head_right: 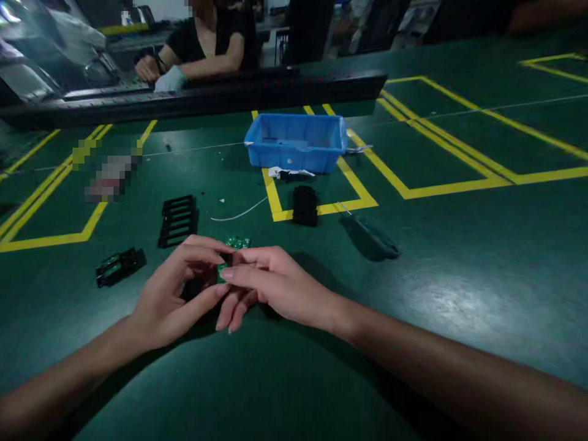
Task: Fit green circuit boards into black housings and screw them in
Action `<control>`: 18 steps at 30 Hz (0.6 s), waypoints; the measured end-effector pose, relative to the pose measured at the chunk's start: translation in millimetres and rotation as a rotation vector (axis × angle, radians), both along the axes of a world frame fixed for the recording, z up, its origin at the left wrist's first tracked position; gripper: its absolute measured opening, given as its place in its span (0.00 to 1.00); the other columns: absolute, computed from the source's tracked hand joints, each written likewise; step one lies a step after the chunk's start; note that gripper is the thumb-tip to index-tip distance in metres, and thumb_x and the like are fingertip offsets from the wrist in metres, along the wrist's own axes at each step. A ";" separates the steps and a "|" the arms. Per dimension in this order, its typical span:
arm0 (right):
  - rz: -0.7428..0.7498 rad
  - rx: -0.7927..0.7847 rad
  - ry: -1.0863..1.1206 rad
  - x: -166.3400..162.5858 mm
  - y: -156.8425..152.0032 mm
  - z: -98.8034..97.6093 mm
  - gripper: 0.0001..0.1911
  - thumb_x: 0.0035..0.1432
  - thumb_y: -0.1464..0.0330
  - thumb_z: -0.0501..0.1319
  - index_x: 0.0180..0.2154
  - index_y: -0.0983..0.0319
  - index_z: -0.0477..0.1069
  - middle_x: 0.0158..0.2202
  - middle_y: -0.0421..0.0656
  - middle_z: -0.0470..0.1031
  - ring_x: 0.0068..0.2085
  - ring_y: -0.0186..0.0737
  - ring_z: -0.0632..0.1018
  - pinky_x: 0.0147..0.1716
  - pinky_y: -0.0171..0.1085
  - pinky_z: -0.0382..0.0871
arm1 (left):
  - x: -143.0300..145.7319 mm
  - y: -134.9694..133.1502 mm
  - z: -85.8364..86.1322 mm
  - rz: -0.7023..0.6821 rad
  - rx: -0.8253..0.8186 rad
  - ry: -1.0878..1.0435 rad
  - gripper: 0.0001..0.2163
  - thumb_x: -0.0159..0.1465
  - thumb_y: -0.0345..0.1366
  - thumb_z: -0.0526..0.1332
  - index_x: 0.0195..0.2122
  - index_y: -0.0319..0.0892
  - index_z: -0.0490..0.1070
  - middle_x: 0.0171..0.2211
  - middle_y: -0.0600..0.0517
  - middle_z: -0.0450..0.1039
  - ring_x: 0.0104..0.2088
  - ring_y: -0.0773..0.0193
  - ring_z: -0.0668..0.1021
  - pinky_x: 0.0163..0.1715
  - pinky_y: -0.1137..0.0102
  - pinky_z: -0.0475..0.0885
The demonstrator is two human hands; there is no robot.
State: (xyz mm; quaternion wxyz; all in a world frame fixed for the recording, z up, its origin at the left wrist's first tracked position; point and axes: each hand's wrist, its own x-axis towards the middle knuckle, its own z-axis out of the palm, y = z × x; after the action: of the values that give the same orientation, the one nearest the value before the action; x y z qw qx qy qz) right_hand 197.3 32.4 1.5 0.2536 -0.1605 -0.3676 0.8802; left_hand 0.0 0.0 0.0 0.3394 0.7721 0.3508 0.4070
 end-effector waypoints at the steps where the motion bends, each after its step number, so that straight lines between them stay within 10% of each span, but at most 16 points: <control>1: 0.000 0.002 -0.002 0.1 -0.4 -0.1 0.05 0.68 0.74 0.59 0.37 0.68 0.70 0.29 0.45 0.79 0.29 0.37 0.84 0.28 0.31 0.79 | -0.7 -0.8 0.1 -0.002 -0.002 -0.002 0.17 0.64 0.26 0.64 0.52 0.43 0.65 0.53 0.46 0.67 0.44 0.66 0.74 0.34 0.74 0.73; 18: 0.015 0.065 -0.001 0.7 -0.6 -2.4 0.05 0.70 0.73 0.58 0.40 0.69 0.70 0.29 0.45 0.79 0.30 0.36 0.84 0.29 0.30 0.79 | -2.1 -1.7 -0.2 0.017 0.012 0.011 0.16 0.63 0.25 0.65 0.51 0.42 0.66 0.53 0.46 0.67 0.46 0.64 0.75 0.38 0.71 0.73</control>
State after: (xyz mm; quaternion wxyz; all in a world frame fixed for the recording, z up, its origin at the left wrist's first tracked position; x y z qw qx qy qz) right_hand 198.0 31.8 -0.9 0.2519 -0.1500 -0.3975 0.8695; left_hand -2.1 -1.7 -0.2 0.3294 0.7733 0.3567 0.4078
